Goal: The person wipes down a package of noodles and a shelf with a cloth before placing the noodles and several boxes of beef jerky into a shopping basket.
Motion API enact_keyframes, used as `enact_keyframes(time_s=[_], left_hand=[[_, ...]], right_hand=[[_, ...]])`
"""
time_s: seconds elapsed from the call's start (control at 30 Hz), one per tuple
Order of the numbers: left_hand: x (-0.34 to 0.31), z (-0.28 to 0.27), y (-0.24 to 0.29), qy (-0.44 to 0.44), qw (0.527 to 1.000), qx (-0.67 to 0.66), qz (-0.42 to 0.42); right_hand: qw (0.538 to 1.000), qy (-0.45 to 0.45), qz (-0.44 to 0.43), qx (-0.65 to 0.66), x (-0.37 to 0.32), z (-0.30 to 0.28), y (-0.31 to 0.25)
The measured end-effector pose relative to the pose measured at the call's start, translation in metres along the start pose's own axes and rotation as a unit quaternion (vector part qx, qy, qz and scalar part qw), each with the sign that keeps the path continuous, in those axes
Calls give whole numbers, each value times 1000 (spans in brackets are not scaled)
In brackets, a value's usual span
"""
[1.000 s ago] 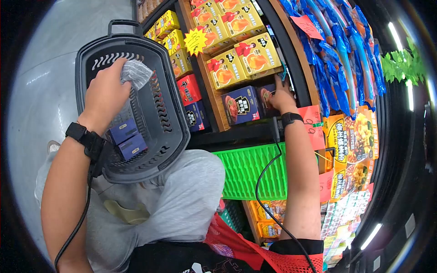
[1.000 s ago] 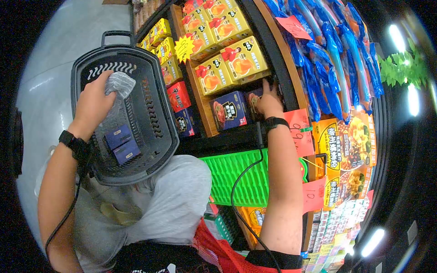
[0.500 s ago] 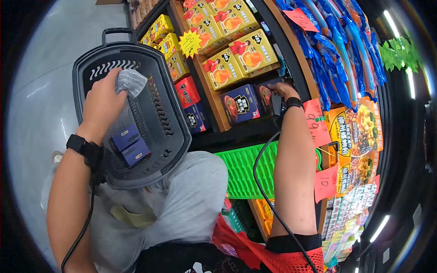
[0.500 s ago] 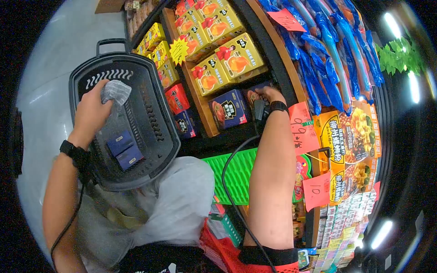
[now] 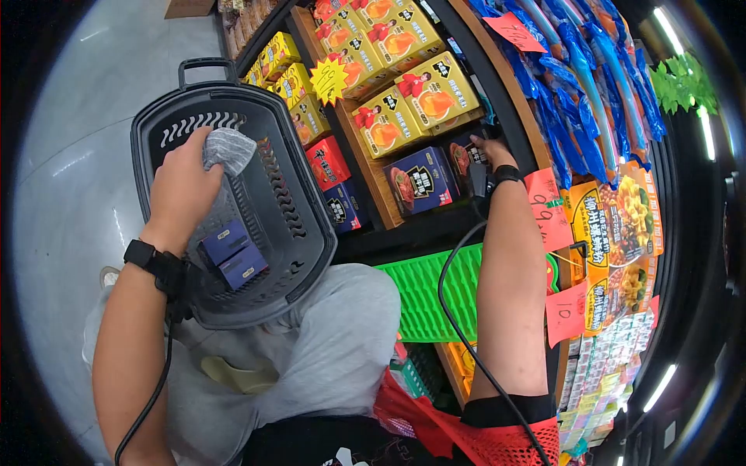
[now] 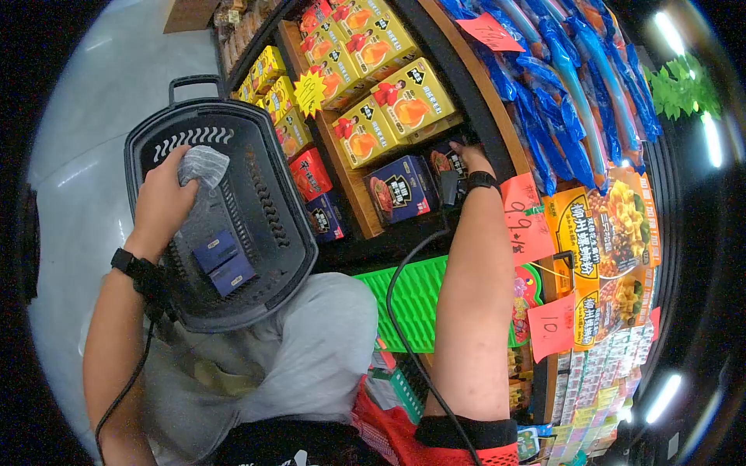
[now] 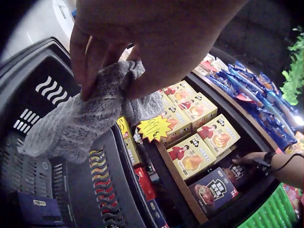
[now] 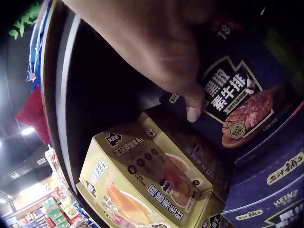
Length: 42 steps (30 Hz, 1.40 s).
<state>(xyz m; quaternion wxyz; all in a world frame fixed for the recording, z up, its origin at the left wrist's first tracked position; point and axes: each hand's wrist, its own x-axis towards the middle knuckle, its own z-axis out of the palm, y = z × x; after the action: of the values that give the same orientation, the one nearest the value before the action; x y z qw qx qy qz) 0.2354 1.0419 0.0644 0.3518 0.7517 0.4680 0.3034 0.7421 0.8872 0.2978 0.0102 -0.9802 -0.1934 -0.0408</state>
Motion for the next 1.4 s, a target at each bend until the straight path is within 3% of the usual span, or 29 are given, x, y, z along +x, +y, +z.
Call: enact_keyframes(time_s=[0.17, 0.4, 0.6, 0.7, 0.87, 1.03, 1.2, 1.4], left_hand=[[3, 6, -6, 7, 1000, -3, 7], [-1, -2, 3, 2, 1000, 5, 1], [-1, -3, -4, 10, 1000, -7, -7], [-2, -3, -3, 12, 1000, -11, 3], [-5, -8, 2, 8, 1000, -10, 8], [-5, -8, 1, 6, 1000, -9, 0], [-4, -8, 5, -7, 1000, 8, -19], [-3, -4, -1, 7, 1000, 7, -1]], right_hand=[[999, -6, -10, 47, -12, 1, -3], [995, 84, -42, 21, -7, 5, 1], [995, 76, -60, -10, 39, 10, 28], [997, 50, -66, -9, 25, 8, 20], [993, 101, -30, -52, -7, 15, 2], [995, 49, -16, -86, -7, 12, -9], [996, 16, 6, 84, -18, 10, -11], [997, 72, -1, 12, -16, 19, -11]])
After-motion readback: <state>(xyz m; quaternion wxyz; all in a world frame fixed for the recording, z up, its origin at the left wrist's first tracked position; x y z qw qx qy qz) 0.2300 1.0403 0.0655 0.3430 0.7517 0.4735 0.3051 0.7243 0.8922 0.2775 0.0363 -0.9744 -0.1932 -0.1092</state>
